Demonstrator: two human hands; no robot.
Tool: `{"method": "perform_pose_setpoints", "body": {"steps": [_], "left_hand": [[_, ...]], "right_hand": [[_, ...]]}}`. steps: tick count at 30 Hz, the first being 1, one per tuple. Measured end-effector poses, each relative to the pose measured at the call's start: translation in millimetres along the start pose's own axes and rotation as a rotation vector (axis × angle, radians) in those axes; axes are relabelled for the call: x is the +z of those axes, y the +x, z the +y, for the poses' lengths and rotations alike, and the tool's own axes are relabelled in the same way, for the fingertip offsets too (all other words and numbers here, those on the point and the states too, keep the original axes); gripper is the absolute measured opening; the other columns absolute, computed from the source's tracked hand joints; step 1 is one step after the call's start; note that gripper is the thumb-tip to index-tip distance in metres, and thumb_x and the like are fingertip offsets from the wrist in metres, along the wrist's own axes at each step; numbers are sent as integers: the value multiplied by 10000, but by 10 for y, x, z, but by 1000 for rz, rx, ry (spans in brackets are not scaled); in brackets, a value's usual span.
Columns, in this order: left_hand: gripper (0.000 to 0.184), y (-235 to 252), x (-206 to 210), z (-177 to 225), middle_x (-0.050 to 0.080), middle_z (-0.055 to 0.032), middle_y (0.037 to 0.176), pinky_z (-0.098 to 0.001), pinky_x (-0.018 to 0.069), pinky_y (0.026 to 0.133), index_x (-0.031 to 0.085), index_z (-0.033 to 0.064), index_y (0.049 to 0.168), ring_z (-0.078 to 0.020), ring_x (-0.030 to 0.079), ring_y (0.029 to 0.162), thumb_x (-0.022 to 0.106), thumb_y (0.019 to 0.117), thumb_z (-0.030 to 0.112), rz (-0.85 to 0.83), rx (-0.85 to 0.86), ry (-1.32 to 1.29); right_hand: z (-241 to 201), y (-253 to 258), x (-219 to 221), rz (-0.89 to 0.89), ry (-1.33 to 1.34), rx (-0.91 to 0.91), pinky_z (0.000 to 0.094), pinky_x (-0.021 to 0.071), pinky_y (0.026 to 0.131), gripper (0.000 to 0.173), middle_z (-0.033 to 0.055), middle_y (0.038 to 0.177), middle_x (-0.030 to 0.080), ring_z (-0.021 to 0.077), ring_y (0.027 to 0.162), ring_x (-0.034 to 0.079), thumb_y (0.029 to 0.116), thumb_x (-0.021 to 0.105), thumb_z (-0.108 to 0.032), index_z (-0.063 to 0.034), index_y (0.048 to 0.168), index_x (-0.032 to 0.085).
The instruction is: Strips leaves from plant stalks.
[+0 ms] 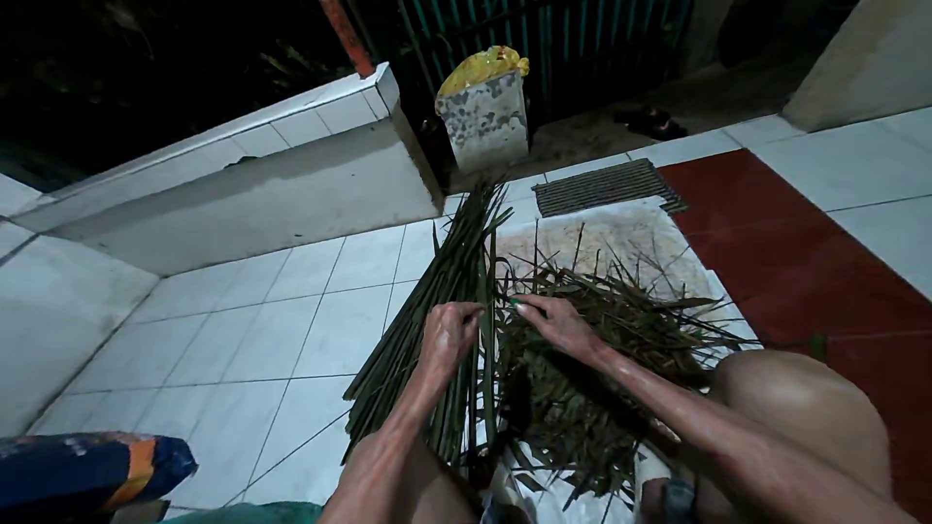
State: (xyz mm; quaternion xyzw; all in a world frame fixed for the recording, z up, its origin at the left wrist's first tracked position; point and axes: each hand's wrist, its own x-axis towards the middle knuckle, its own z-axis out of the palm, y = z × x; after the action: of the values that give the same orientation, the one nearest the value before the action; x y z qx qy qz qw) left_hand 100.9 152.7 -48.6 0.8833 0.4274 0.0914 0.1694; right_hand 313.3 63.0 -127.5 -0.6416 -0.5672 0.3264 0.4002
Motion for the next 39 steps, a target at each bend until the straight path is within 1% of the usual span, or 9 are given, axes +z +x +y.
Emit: {"method": "perform_pose_setpoints", "body": {"steps": [2, 8, 17, 22, 24, 26, 29, 34, 39], "left_hand": [[239, -9, 4, -25, 781, -13, 1043, -403, 569, 933, 800, 187, 1126, -143, 732, 976, 593, 1031, 262, 11, 15, -13], [241, -21, -25, -68, 778, -9, 1062, -403, 563, 951, 798, 182, 1129, -137, 726, 999, 591, 1032, 257, -13, 13, -52], [215, -58, -130, -162, 773, 11, 1040, -394, 560, 939, 803, 207, 1113, -106, 713, 983, 628, 1017, 287, -70, -40, -118], [201, -62, -201, -267, 772, 29, 963, -349, 588, 793, 804, 201, 1097, -77, 704, 804, 644, 1013, 289, -54, -72, -229], [204, -47, -207, -302, 767, 25, 932, -341, 581, 745, 803, 192, 1094, -79, 687, 747, 642, 1014, 288, -43, -80, -259], [211, -27, -189, -311, 762, 20, 929, -329, 577, 734, 799, 182, 1102, -79, 676, 731, 633, 1019, 282, -46, -95, -272], [213, 18, -139, -290, 763, 15, 940, -326, 567, 742, 800, 177, 1102, -78, 673, 741, 631, 1023, 280, -60, -109, -295], [219, 71, -88, -167, 752, 5, 913, -308, 553, 691, 795, 155, 1108, -80, 646, 692, 621, 1028, 263, -94, -111, -355], [214, 74, -62, -97, 711, 7, 788, -267, 512, 589, 796, 131, 1095, -72, 589, 596, 630, 1027, 249, -121, -108, -446]], "right_hand": [[49, 27, -42, 42, -12, 47, 482, 538, 960, 433, 78, 1173, 727, 220, 1051, 692, 1085, 444, -436, -197, 1367, 668], [272, 111, -175, 70, -14, 194, 518, 527, 949, 424, 136, 1157, 715, 276, 1023, 686, 1089, 466, -405, -153, 1367, 663], [529, 174, -328, 146, -104, 423, 595, 471, 1019, 417, 206, 1246, 679, 385, 1179, 633, 1104, 441, -357, -103, 1356, 656], [623, 156, -432, 264, -137, 510, 629, 459, 1018, 424, 241, 1258, 666, 422, 1206, 617, 1107, 423, -342, -71, 1334, 657], [590, 144, -425, 323, -131, 449, 626, 473, 996, 416, 242, 1213, 678, 417, 1163, 636, 1108, 427, -333, -64, 1323, 660], [454, 113, -376, 377, -116, 316, 600, 509, 938, 388, 218, 1115, 706, 387, 1049, 675, 1102, 456, -316, -78, 1324, 667], [171, 20, -244, 302, -23, 132, 532, 545, 856, 400, 155, 1034, 714, 295, 914, 684, 1089, 470, -346, -122, 1368, 650], [-121, -92, 63, 93, 66, -67, 414, 552, 957, 429, 66, 1190, 730, 168, 1049, 696, 1083, 461, -410, -181, 1390, 652], [-93, -98, 126, 47, 47, -103, 424, 536, 996, 425, 41, 1221, 727, 155, 1110, 686, 1084, 450, -428, -208, 1381, 659]]}}
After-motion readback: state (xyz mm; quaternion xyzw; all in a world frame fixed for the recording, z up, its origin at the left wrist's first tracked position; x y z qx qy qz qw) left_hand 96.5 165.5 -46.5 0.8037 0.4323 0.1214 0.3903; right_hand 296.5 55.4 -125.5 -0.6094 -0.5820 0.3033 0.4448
